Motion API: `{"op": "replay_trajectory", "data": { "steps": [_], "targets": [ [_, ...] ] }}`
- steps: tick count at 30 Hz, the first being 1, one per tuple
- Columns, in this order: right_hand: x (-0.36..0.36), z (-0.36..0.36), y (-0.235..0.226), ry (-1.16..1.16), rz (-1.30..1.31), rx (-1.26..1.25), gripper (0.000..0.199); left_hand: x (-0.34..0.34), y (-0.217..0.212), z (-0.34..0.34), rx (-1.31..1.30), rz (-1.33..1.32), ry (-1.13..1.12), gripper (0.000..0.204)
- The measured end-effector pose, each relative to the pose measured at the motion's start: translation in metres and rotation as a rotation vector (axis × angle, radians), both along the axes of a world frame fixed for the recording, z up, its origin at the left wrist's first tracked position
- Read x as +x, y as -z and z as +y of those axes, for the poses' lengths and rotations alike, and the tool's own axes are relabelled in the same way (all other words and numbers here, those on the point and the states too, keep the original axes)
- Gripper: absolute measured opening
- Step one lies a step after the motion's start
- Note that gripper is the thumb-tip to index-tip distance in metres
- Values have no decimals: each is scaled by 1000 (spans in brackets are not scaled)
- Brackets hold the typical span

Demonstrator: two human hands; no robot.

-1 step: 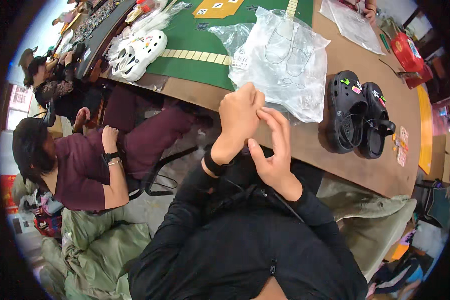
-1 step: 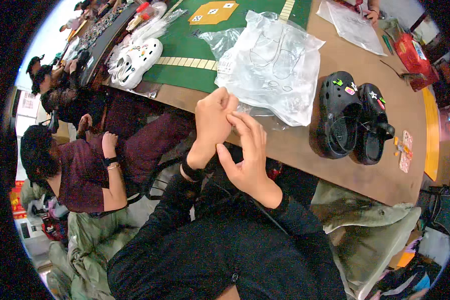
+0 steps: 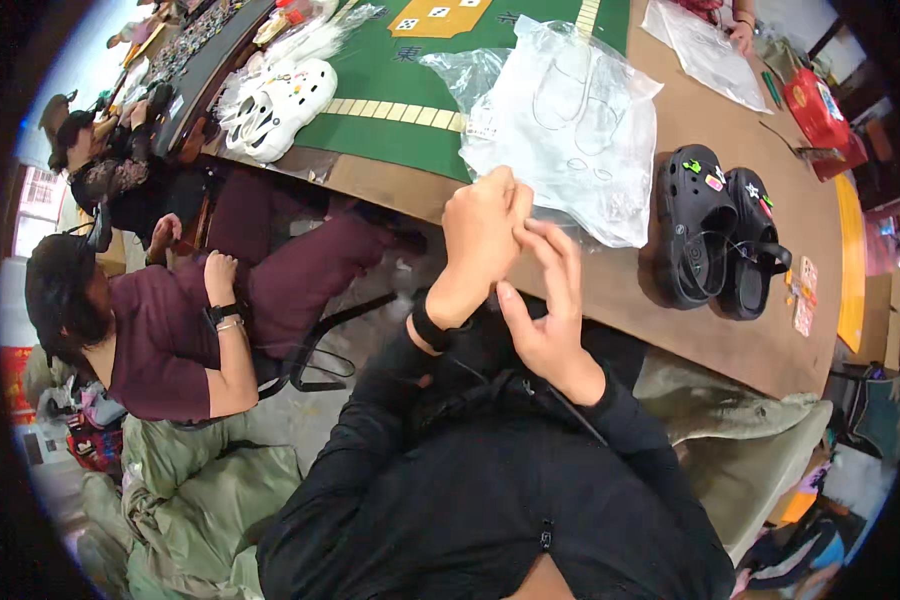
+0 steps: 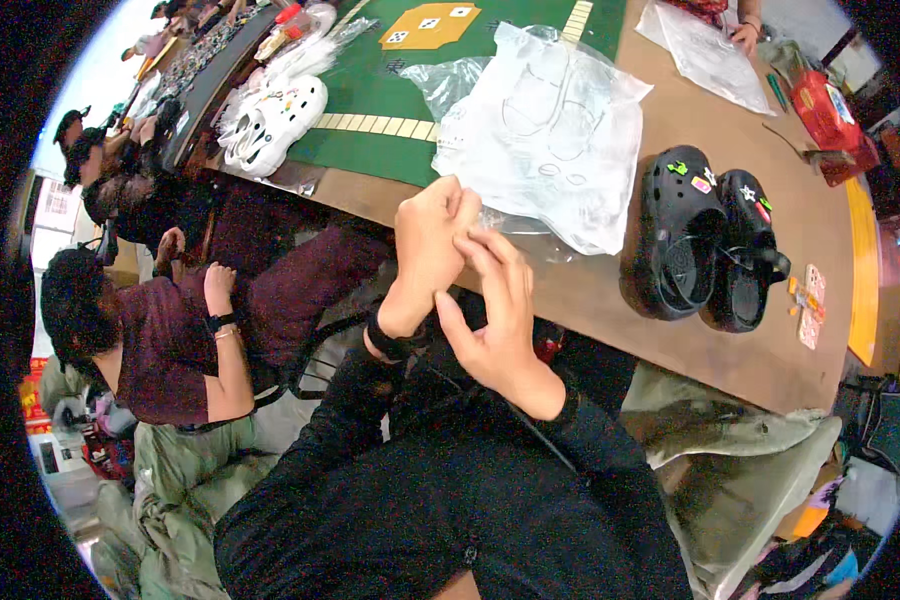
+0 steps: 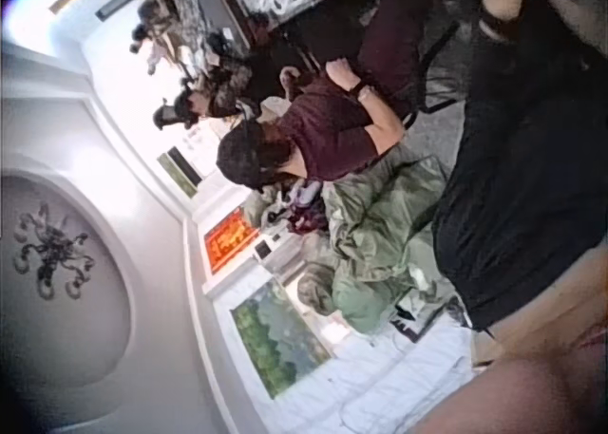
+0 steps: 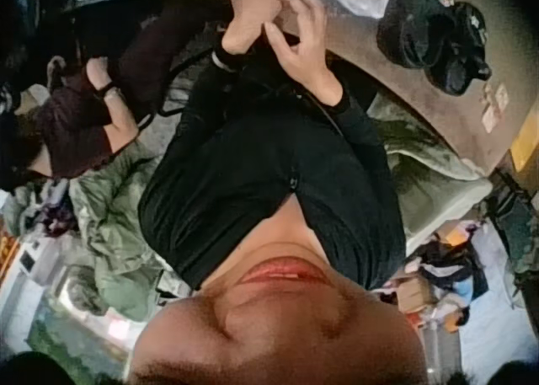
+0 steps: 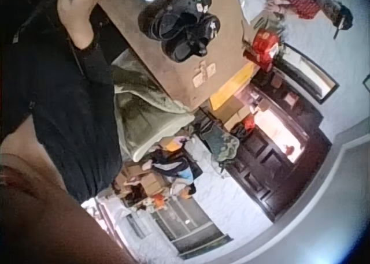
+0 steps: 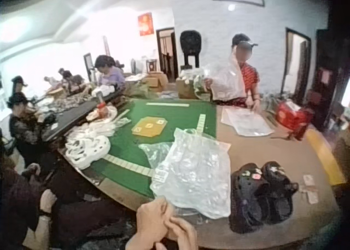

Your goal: Packing clogs into plastic shipping bags.

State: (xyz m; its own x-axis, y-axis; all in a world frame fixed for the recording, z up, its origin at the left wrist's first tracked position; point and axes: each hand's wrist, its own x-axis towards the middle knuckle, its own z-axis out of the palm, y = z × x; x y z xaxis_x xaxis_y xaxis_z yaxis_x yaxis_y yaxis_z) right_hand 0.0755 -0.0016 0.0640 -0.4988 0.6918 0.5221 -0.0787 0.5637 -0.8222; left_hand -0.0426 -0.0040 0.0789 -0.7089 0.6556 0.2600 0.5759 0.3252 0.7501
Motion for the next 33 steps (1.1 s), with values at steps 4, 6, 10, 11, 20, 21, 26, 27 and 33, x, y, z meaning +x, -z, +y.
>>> {"op": "replay_trajectory", "data": {
  "steps": [4, 6, 10, 11, 20, 21, 26, 27, 33],
  "targets": [
    [22, -2, 6, -203, -157, 173, 47, -4, 14, 9, -106, 62, -39, 24],
    [15, 3, 8, -107, -42, -10, 50, -1, 18, 12, -143, 70, -27, 24],
    [16, 1, 12, -93, -116, -83, 49, 5, 20, 12, -156, 80, 24, 26],
    [21, -1, 13, -103, -178, -28, 47, 2, 22, 14, -193, 129, 10, 25],
    [20, -7, 14, -180, -95, -182, 42, -5, 43, 17, -217, 235, 4, 26],
    [28, 0, 18, -277, -115, -117, 34, -2, 41, 21, -238, 227, 19, 24],
    [72, 48, -3, 218, -106, -81, 26, -16, 31, 4, -222, 665, 443, 68],
    [87, 67, 0, 417, -136, 84, 27, -17, 33, -1, -301, 706, 462, 70],
    [182, 156, 23, 713, -827, -86, 31, -51, 79, 20, -296, 763, 439, 65]
  ]
}}
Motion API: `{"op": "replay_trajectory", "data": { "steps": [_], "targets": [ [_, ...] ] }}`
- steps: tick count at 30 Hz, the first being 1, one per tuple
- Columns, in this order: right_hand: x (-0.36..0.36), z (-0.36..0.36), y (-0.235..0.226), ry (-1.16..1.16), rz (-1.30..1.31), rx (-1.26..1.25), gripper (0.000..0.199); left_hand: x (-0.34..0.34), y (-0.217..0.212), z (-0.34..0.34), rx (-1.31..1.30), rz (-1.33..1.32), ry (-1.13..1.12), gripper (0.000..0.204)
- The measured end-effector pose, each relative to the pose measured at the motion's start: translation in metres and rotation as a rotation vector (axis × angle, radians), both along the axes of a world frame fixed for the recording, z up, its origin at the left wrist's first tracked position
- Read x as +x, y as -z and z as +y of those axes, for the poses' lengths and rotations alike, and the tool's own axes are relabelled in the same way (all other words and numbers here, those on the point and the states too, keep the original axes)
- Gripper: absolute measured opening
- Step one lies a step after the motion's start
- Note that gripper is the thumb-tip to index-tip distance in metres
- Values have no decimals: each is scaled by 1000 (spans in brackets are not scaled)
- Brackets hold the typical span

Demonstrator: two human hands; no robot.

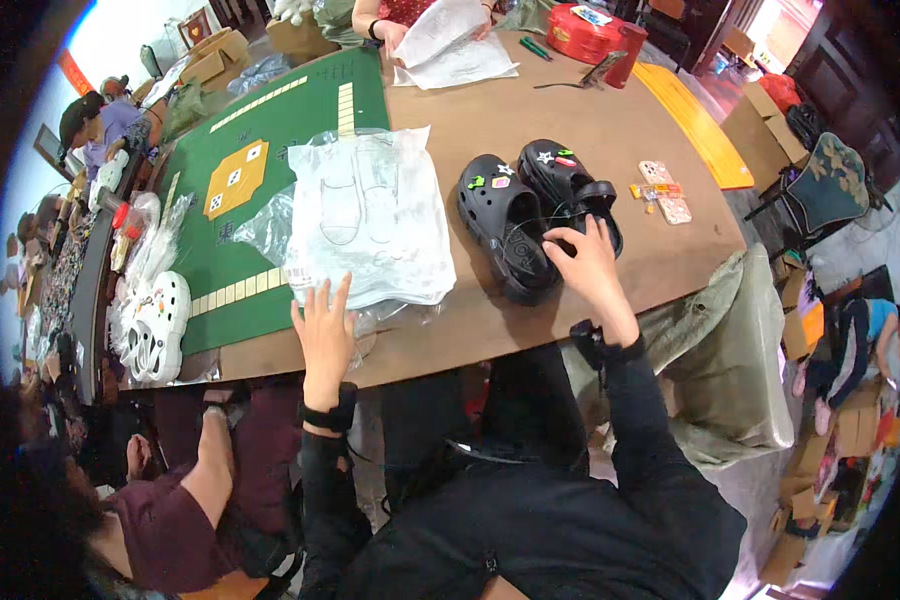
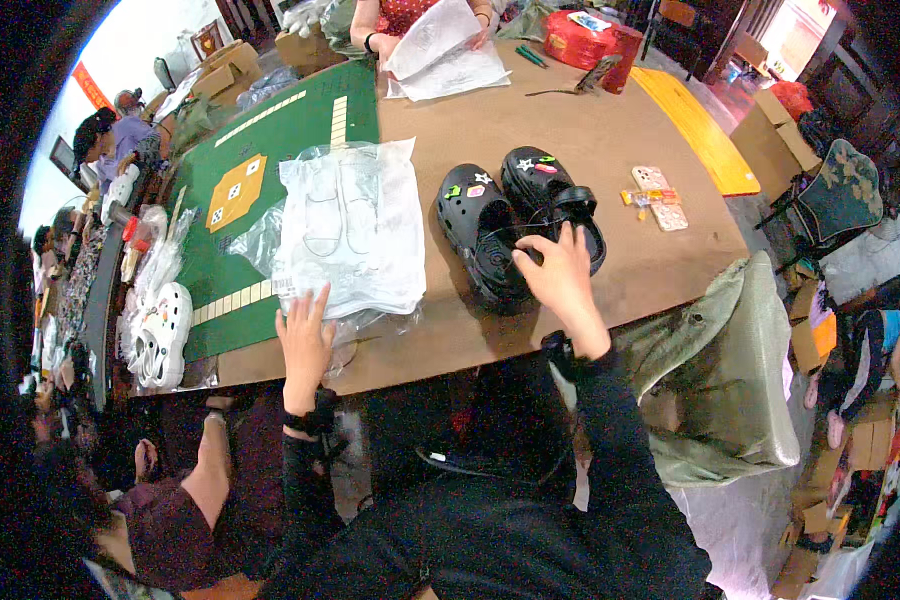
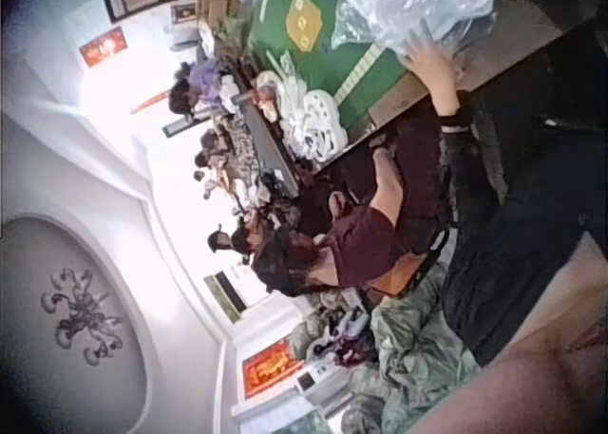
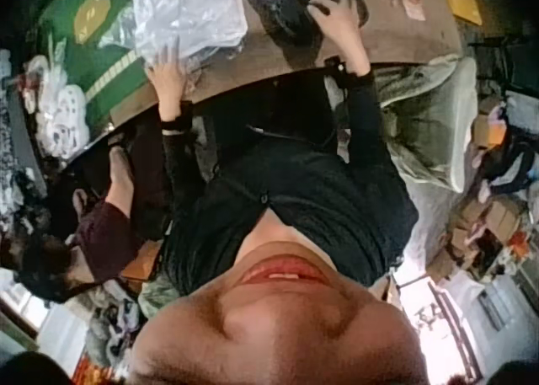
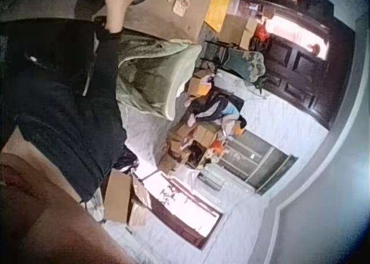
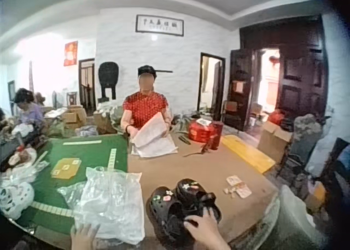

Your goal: Packing clogs into plastic shipping bags.

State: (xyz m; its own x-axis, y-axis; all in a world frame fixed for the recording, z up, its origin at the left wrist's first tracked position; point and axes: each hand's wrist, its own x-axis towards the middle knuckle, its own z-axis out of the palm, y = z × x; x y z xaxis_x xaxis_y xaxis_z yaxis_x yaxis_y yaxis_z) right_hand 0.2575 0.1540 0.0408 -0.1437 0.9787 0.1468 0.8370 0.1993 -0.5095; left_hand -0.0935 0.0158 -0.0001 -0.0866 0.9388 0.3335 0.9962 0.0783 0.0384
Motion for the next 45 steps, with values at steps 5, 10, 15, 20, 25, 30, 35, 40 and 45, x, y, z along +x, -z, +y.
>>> {"op": "replay_trajectory", "data": {
  "steps": [5, 10, 15, 20, 25, 30, 35, 40, 45],
  "targets": [
    [0, 30, 5, -175, -145, -100, 43, -11, 9, 21, 16, -59, 150, 42],
    [-8, 23, 3, -227, -316, 10, 51, 4, -19, 21, 269, -34, 186, 25],
    [-25, 42, 23, -48, -359, 255, 35, 33, -52, 13, 303, -12, 242, 18],
    [-16, 67, 34, -110, -254, 324, 42, 46, -36, -2, 69, -29, 282, 14],
    [-12, 61, 26, -76, -65, 315, 36, 44, -25, -8, 127, 23, 218, 11],
    [11, 29, 14, -27, 107, 313, 39, 35, -16, -16, 40, -117, 254, 9],
    [65, 4, -1, -85, 582, 30, 41, 20, -3, -10, 62, -195, 283, 20],
    [92, -42, -35, -211, 587, -153, 35, 16, -17, -8, -30, 4, 233, 50],
    [59, -74, -50, -437, 462, -292, 31, 9, -6, 1, 24, -38, 233, 44]
  ]
}}
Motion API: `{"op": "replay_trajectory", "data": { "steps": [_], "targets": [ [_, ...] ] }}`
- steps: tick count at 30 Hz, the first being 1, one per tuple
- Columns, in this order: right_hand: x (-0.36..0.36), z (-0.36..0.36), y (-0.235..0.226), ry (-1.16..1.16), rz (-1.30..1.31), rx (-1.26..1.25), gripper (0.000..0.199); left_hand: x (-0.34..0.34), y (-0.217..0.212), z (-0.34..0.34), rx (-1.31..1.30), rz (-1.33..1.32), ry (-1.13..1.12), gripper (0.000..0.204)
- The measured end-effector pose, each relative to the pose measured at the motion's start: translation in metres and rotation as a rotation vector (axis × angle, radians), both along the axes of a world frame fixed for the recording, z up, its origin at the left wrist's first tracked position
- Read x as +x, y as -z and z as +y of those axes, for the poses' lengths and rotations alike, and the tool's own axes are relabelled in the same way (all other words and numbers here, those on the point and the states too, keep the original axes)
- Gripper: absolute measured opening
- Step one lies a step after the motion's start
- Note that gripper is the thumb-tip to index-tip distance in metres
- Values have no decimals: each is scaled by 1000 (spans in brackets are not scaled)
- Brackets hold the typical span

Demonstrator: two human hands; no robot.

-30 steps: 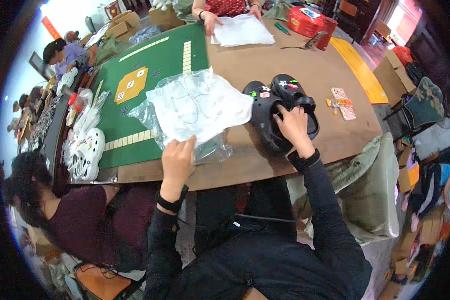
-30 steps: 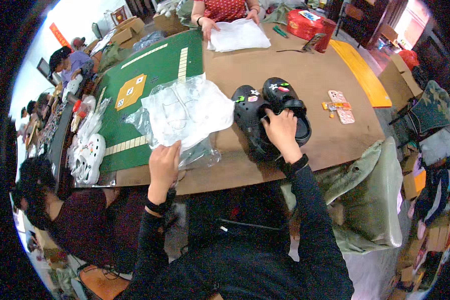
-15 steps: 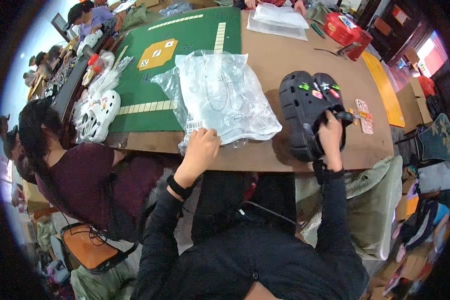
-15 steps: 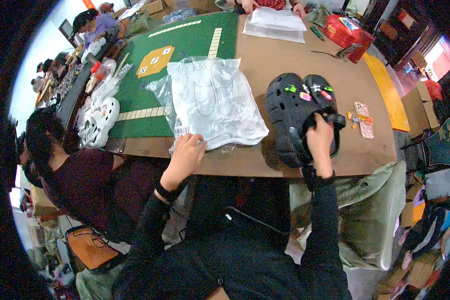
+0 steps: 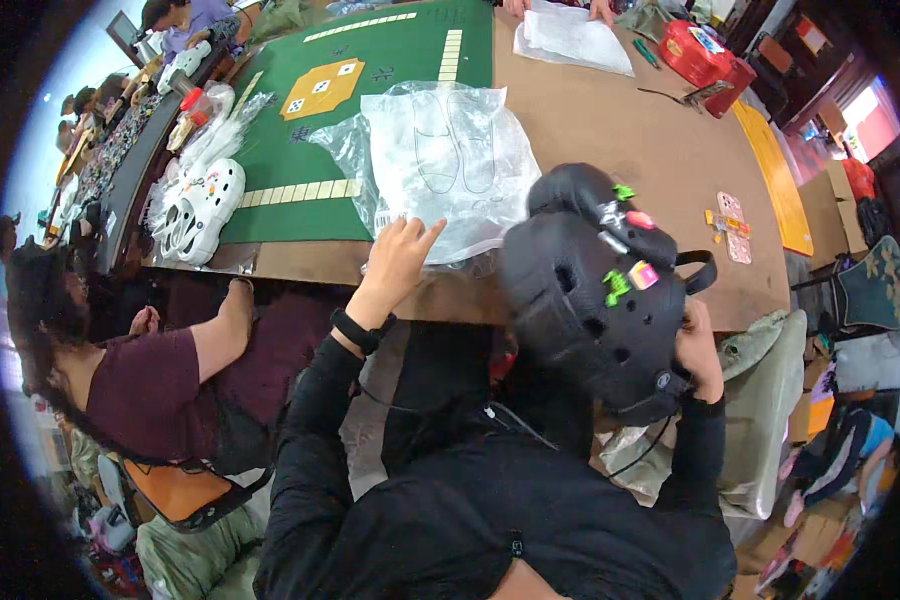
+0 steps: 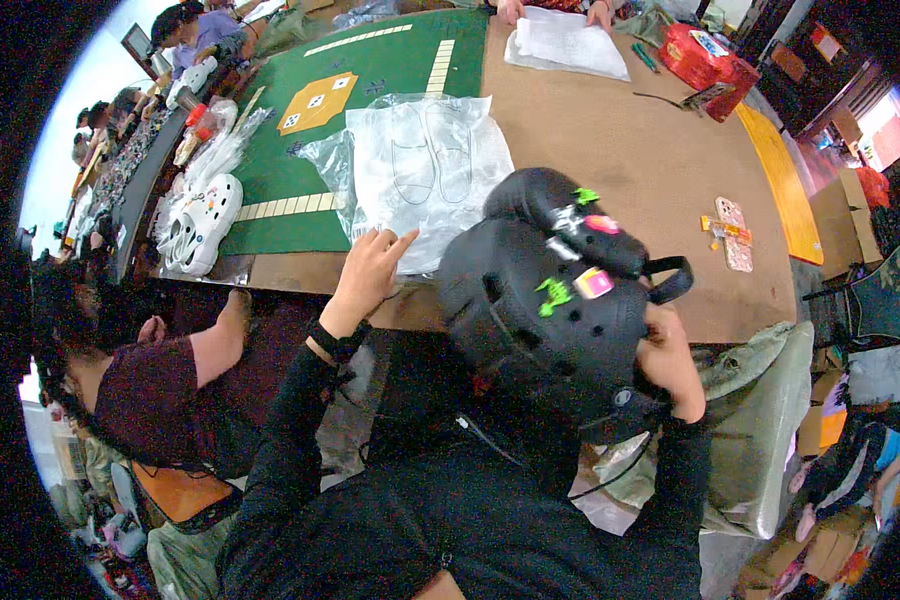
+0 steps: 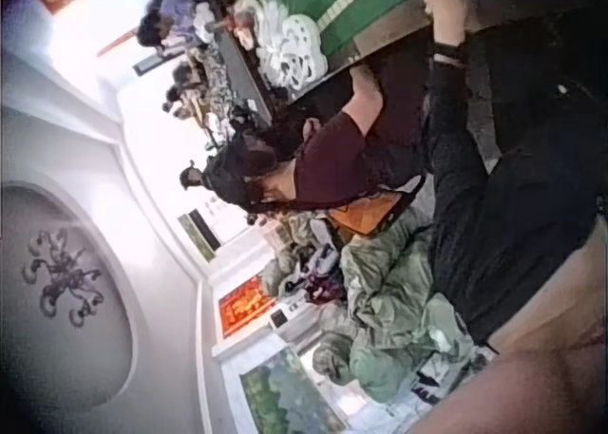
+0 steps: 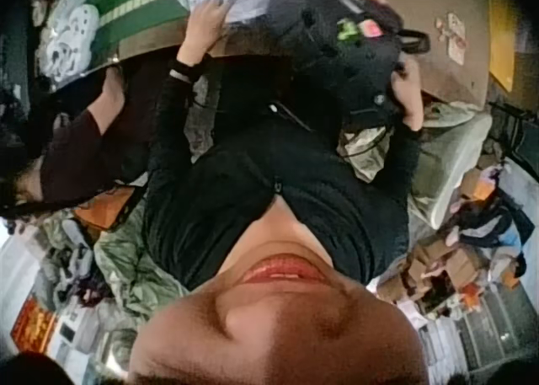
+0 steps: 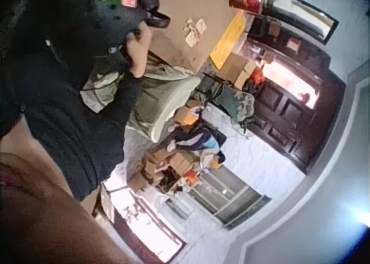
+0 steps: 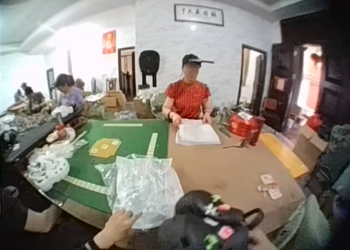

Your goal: Packing clogs into plastic shipping bags.

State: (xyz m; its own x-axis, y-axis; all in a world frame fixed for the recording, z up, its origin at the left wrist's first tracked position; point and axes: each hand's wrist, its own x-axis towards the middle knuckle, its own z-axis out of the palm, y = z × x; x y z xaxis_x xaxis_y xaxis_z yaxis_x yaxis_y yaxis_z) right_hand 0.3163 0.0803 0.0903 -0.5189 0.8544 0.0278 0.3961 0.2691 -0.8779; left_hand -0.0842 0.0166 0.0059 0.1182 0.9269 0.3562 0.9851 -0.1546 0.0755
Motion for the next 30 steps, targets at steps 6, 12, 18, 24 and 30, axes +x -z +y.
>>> {"op": "replay_trajectory", "data": {
  "steps": [6, 12, 18, 24, 30],
  "targets": [
    [-51, -1, 3, -558, -27, 176, 30, 11, -20, 7, 372, -199, -2, 24],
    [-91, 0, 3, -710, 81, 148, 22, 6, -40, -3, 279, -812, -87, 18],
    [-93, 3, 6, -350, -257, 122, 30, 7, -48, -24, 336, -802, -26, 19],
    [-80, 1, 43, -67, -276, 381, 35, 33, -32, -23, 383, -564, 40, 28],
    [-80, -2, 53, 139, -30, 151, 40, 58, -28, -28, 423, -599, 136, 38]
  ]
}}
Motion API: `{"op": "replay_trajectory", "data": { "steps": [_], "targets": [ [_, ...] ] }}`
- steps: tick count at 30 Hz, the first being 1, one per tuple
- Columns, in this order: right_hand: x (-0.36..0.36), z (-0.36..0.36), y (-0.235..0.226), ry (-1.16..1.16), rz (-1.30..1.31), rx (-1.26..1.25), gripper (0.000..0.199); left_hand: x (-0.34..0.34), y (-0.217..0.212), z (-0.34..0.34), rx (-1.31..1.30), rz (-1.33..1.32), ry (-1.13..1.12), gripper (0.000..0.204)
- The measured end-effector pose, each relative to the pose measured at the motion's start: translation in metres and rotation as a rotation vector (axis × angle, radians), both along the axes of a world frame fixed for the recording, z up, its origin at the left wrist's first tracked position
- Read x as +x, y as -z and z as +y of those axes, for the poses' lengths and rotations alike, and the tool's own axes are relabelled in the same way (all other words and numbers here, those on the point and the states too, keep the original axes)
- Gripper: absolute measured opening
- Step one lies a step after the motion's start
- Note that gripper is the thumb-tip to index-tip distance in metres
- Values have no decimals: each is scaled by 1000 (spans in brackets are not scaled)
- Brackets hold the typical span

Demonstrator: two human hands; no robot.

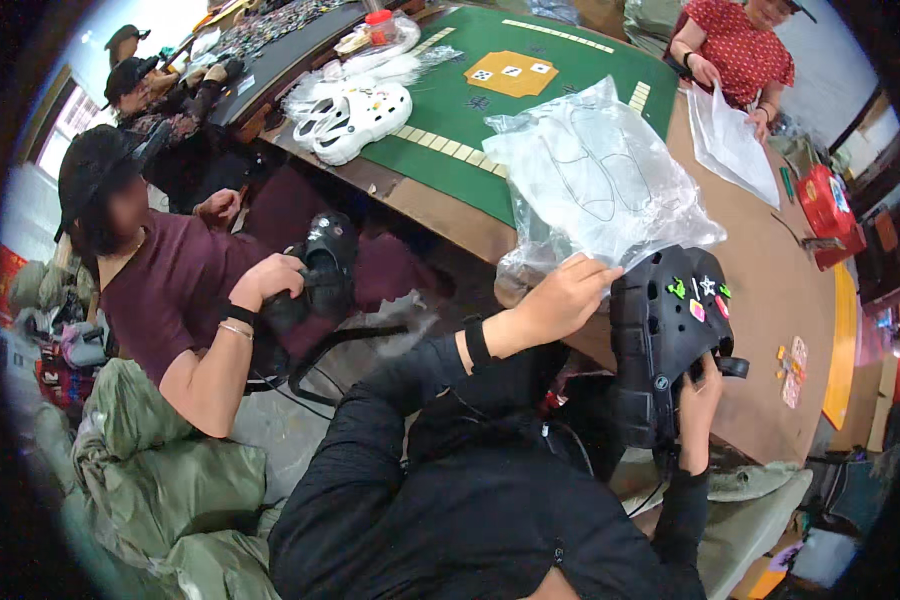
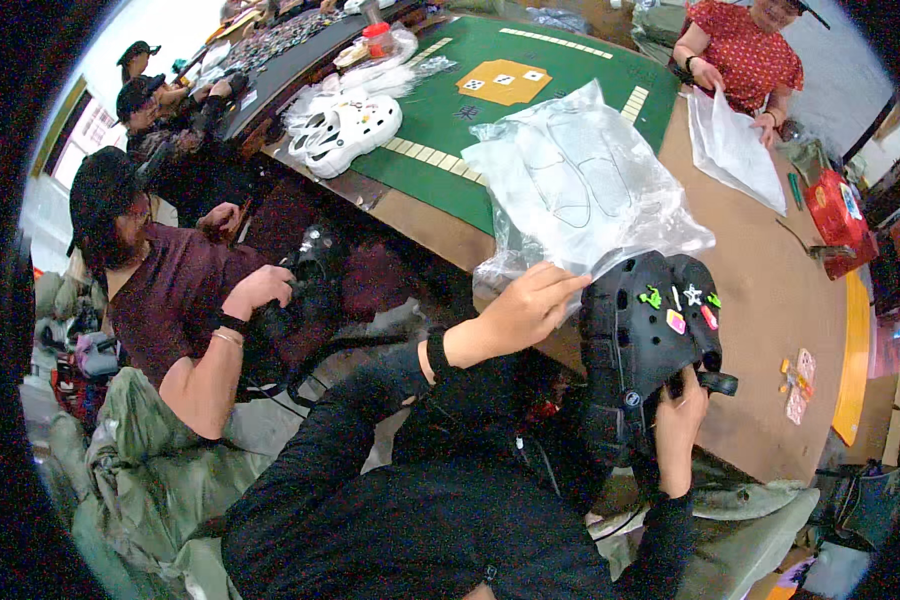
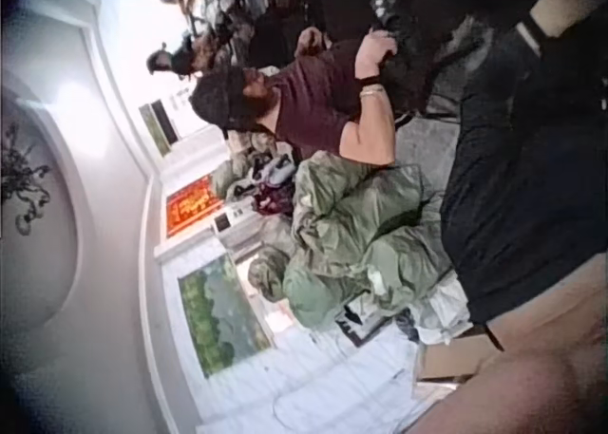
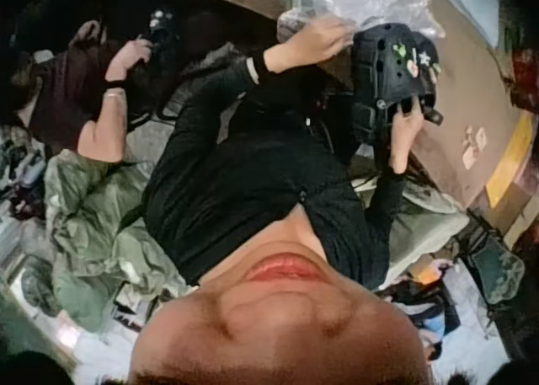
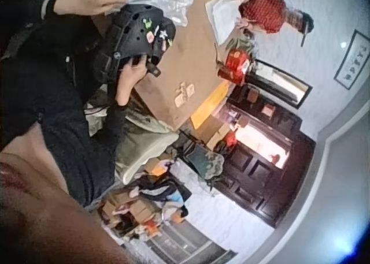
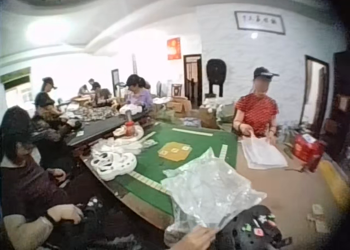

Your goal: Packing clogs into plastic shipping bags.

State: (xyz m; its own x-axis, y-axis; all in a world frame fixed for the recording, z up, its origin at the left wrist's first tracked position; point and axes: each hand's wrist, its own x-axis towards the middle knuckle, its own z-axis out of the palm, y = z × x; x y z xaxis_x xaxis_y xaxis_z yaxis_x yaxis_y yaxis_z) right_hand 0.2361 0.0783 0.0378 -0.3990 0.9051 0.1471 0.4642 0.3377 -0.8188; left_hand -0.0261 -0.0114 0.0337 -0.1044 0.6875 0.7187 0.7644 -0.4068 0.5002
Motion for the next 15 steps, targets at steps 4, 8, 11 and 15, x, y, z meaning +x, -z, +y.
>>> {"op": "replay_trajectory", "data": {
  "steps": [4, 8, 11, 15],
  "targets": [
    [-4, -5, 1, -121, -364, 450, 40, 5, -7, 6, 50, -30, -113, 33],
    [-3, -17, 0, -237, -408, 530, 36, 5, -16, 14, 97, 33, -278, 27],
    [-2, -23, -3, -291, -391, 575, 37, -1, -8, 19, 32, 8, -233, 26],
    [-2, -18, 4, -301, -428, 536, 42, -2, -9, 13, -19, 58, -167, 25]
  ]
}}
